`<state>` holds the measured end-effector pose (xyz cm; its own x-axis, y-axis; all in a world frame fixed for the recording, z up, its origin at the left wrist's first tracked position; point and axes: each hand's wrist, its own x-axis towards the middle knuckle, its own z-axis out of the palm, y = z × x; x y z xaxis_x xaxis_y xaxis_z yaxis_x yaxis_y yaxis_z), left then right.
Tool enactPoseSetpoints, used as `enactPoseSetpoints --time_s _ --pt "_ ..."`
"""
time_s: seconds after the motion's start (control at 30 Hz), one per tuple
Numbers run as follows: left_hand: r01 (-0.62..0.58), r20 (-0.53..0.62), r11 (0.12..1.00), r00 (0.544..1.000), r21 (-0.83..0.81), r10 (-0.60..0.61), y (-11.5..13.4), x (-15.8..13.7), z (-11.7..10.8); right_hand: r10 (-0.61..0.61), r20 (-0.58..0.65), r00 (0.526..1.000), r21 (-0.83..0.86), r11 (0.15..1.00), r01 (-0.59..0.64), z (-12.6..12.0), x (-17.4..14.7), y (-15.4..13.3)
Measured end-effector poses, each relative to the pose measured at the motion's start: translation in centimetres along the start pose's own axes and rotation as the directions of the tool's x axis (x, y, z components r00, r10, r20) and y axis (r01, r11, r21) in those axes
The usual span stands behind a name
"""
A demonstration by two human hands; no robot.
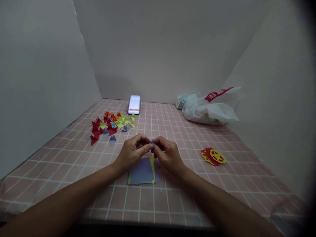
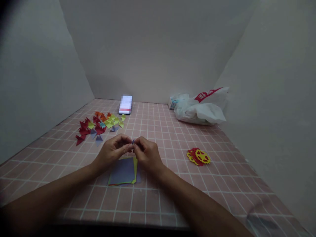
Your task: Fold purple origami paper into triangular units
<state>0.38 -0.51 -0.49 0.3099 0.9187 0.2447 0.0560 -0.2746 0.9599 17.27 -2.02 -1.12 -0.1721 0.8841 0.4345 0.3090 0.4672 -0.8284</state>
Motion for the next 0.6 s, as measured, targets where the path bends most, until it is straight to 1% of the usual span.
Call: enactPoseSetpoints --time_s 0.1,0.17,0.27,0.33,0.37,0.5,0.6 --pt "0.017 -0.001 1.0 1.0 0.011 -0.017 0.06 -0.19 0.1 -0.026 -0.005 1.0 -0.067 0.997 0.025 0.03 -0.08 -0.27" --pt "0.015 0.003 0.999 1.0 0.045 -0.015 0.12 -0.2 0.08 -0.017 0.0 1.0 -0.088 0.996 0.017 0.01 -0.08 -0.36" --pt "-0.039 -0.025 0.987 0.999 0.154 0.043 0.33 -0.1 0.02 0.006 0.01 1.0 -0.074 0.997 -0.006 -0.03 -0.01 -0.29" --pt "-0.065 -0.05 0.98 0.996 0.188 0.075 0.45 -0.03 0.03 0.02 0.02 1.0 -0.05 0.999 -0.019 -0.04 0.06 -0.19" --pt "-0.065 -0.058 0.981 0.995 0.183 0.076 0.47 0.0 0.06 0.027 0.027 0.999 -0.039 0.999 -0.026 -0.04 0.09 -0.14" --pt "-0.024 -0.062 1.0 0.998 0.02 0.026 0.35 0.07 0.28 0.037 0.047 0.998 -0.006 0.999 -0.037 -0.02 0.15 -0.05" --pt "-0.043 -0.073 0.999 0.996 0.003 0.043 0.19 0.04 0.36 0.056 0.042 0.998 0.025 0.998 -0.057 0.01 0.16 -0.01"
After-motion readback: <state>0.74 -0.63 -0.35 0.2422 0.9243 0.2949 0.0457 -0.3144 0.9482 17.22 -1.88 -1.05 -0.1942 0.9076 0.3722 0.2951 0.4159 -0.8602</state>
